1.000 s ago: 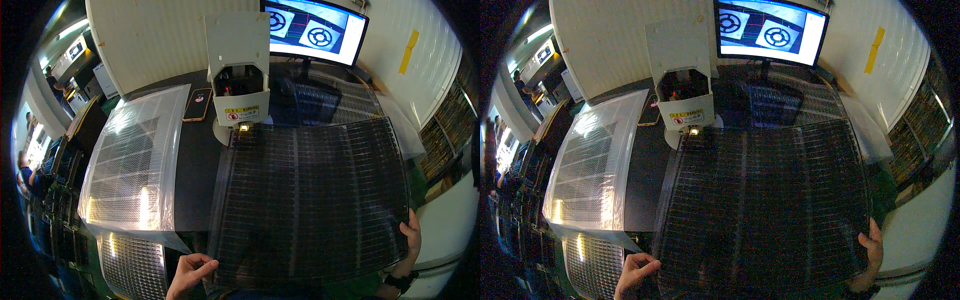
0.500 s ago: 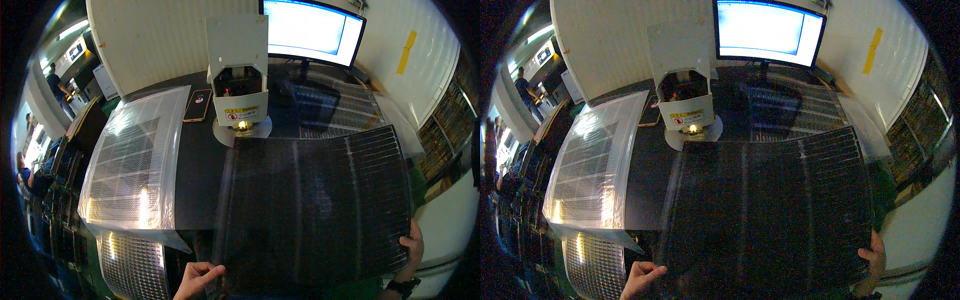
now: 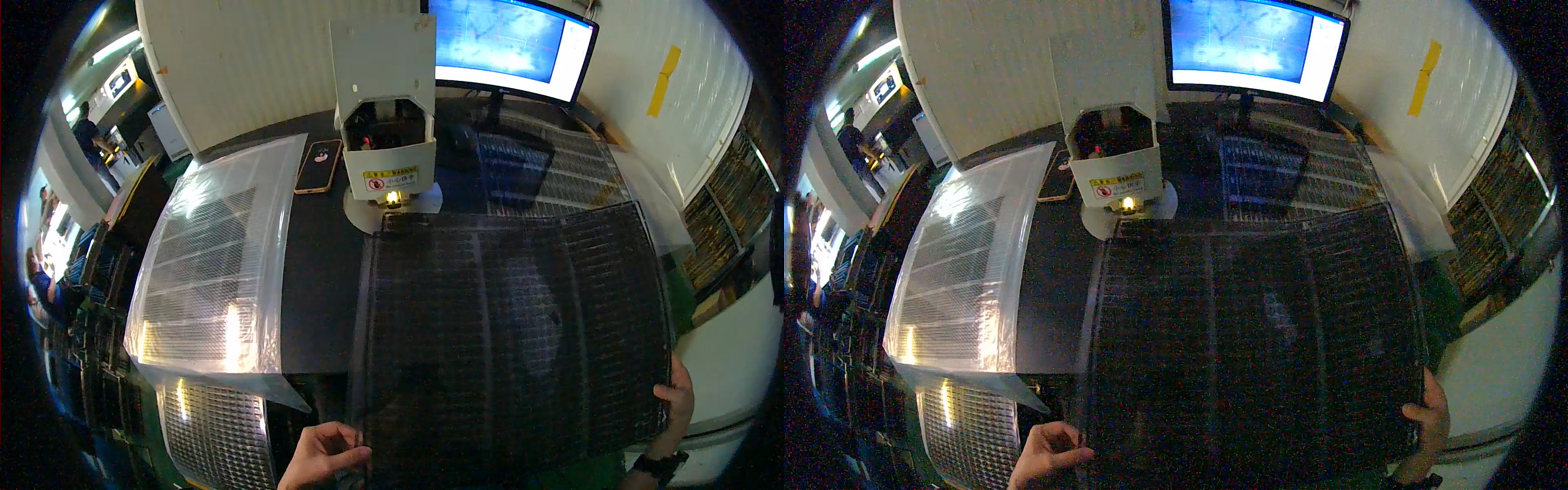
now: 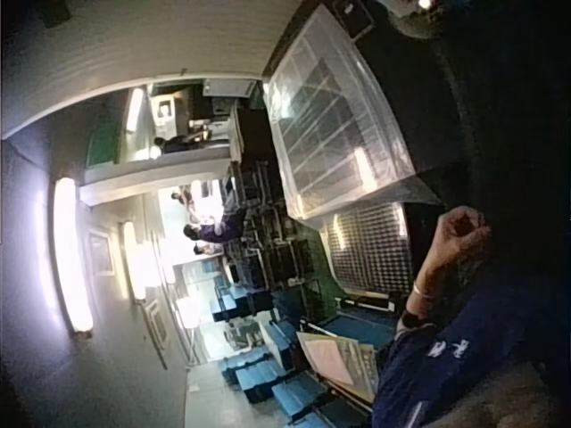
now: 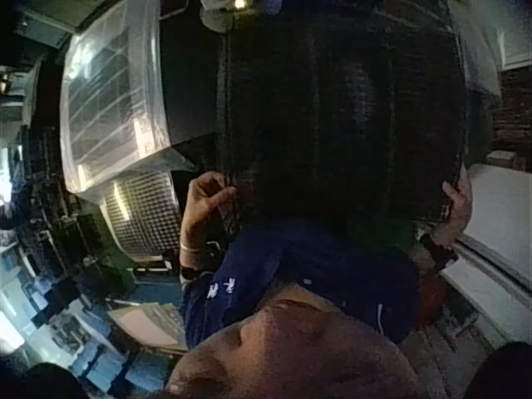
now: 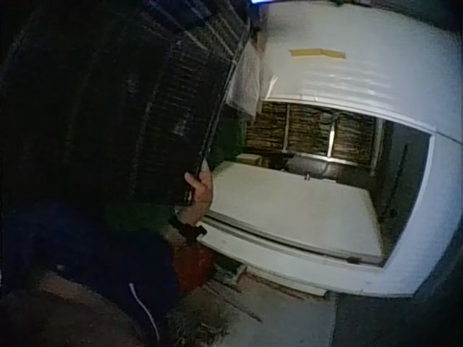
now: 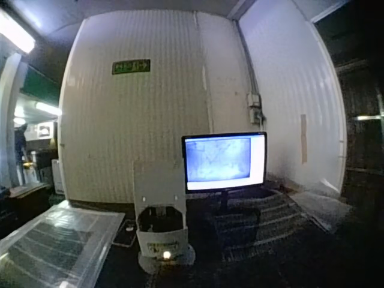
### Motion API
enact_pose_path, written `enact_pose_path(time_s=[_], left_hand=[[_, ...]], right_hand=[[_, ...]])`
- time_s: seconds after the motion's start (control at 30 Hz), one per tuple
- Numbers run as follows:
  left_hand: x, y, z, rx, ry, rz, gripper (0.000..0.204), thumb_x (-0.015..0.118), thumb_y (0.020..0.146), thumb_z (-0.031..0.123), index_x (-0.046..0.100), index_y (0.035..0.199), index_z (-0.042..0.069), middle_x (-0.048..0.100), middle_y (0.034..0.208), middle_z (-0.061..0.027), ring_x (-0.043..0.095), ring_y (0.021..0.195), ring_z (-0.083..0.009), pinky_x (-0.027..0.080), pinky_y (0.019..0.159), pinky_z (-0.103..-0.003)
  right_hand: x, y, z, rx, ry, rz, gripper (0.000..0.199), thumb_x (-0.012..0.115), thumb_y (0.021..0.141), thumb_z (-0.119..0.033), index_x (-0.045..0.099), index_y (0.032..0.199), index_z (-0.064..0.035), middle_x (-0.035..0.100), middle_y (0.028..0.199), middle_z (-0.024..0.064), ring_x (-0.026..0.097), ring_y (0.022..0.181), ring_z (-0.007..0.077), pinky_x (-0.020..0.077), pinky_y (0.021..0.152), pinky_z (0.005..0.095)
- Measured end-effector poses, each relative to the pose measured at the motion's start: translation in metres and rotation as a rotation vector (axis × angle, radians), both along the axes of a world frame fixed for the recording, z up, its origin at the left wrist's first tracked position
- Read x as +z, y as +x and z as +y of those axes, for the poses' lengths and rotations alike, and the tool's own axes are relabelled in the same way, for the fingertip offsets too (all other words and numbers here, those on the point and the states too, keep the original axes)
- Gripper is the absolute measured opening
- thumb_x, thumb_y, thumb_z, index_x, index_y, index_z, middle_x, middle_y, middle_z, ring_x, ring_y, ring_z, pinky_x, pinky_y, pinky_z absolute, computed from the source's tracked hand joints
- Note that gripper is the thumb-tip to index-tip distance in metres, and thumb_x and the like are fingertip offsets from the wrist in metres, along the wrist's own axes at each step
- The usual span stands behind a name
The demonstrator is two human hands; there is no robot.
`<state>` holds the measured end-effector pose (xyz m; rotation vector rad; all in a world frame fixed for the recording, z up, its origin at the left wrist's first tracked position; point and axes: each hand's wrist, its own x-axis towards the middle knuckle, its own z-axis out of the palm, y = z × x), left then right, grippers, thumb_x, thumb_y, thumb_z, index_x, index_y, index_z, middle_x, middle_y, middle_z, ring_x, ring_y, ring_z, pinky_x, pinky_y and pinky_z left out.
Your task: Inspecting and organizing large solar cell array sheets using an inspection machine.
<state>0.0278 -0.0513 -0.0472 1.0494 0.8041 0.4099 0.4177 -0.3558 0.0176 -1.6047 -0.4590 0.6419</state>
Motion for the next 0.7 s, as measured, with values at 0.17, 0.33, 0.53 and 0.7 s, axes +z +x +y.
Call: enact_pose_path(time_s=[0.17, 0.33, 0.53, 0.7], left_hand=[[0.007, 0.0, 0.002, 0.059, -0.082, -0.029, 0.013, 0.065, 0.075, -0.005, 0.059, 0.083, 0.003, 0.057, 0.065, 0.0013, 0.053, 0.055, -0.0051, 0.04, 0.048, -0.018], [0.021, 0.005, 0.017, -0.043, 0.135, 0.359, 0.015, 0.074, 0.071, 0.009, 0.06, 0.07, 0.003, 0.056, 0.061, 0.001, 0.051, 0.057, -0.0054, 0.039, 0.054, -0.02], [0.007, 0.002, 0.021, -0.023, 0.176, 0.309, 0.016, 0.074, 0.069, 0.006, 0.059, 0.072, 0.004, 0.057, 0.066, 0.0005, 0.054, 0.063, -0.006, 0.042, 0.056, -0.021], [0.009, 0.003, 0.024, 0.02, 0.141, 0.255, 0.016, 0.073, 0.07, 0.006, 0.059, 0.075, 0.003, 0.059, 0.067, 0.0, 0.055, 0.063, -0.0066, 0.044, 0.056, -0.022]], right_hand=[[0.014, -0.013, 0.03, -0.027, 0.094, 0.1, 0.081, 0.068, 0.056, -0.008, 0.037, 0.13, 0.0024, 0.055, 0.117, 0.0118, 0.055, 0.103, 0.0251, 0.0408, 0.093, 0.0357], [0.003, 0.001, 0.017, -0.035, 0.065, 0.067, 0.078, 0.066, 0.057, -0.004, 0.038, 0.129, 0.002, 0.055, 0.117, 0.0116, 0.055, 0.104, 0.0251, 0.0411, 0.093, 0.0359], [-0.001, 0.004, 0.021, -0.048, 0.081, 0.049, 0.077, 0.066, 0.058, -0.003, 0.038, 0.129, 0.0023, 0.055, 0.116, 0.0116, 0.055, 0.103, 0.0251, 0.0427, 0.091, 0.0358], [0.012, -0.004, 0.037, 0.041, 0.109, 0.082, 0.079, 0.067, 0.063, -0.005, 0.03, 0.133, 0.0052, 0.049, 0.122, 0.0142, 0.052, 0.106, 0.0223, 0.0403, 0.093, 0.0334]])
